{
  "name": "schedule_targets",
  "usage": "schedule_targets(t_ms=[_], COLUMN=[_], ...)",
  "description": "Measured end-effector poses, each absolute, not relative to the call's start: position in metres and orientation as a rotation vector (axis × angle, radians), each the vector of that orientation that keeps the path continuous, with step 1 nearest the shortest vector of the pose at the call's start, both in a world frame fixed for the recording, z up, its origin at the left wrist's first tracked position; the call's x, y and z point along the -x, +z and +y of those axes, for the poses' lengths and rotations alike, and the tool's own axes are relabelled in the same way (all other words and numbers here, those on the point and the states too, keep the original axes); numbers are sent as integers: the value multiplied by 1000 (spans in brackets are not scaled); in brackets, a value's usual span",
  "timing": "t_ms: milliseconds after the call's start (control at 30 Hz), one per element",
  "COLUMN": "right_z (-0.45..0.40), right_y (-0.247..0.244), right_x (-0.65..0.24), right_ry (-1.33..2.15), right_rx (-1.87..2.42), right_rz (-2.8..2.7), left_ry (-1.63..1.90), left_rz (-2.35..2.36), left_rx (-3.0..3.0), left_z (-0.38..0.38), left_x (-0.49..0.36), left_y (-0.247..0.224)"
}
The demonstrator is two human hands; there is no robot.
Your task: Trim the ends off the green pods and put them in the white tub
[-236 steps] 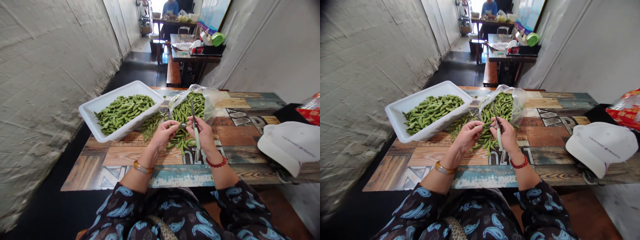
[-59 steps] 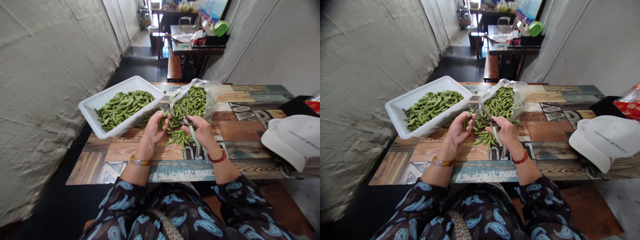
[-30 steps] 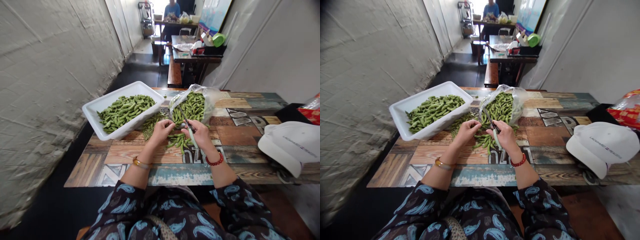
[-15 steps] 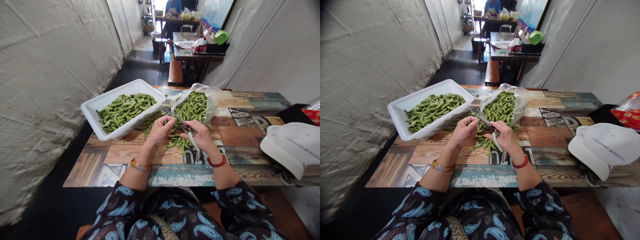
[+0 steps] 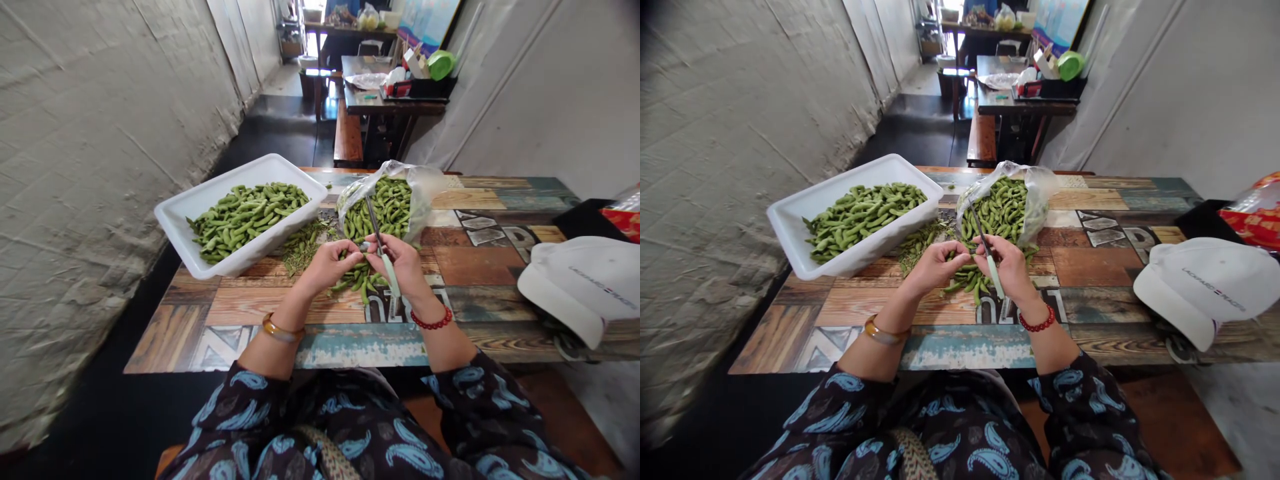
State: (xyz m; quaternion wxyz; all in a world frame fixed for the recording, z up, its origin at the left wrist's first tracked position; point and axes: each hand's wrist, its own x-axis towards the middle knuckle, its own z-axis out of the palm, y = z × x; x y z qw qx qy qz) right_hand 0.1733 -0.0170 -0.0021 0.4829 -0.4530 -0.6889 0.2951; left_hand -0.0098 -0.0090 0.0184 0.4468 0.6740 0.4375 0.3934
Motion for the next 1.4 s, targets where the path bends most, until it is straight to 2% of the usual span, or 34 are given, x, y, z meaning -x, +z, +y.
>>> schedule_targets(t_ms=[600,933,1400], right_z=[-18,-21,-21], right_y=[-8,-8,-9], right_x=[-161,-165,-164], right_ry=[833,368,191], right_rx=[1111,1106,1072], right_rz=[-1582,-1912,-1997], left_ry=[1095,1238,1235], left_rz=[811,702,621], left_rx=[-878,-740,-709], left_z=[-10,-4,-8], left_x=[-1,10,5], left_y=[9,16,15])
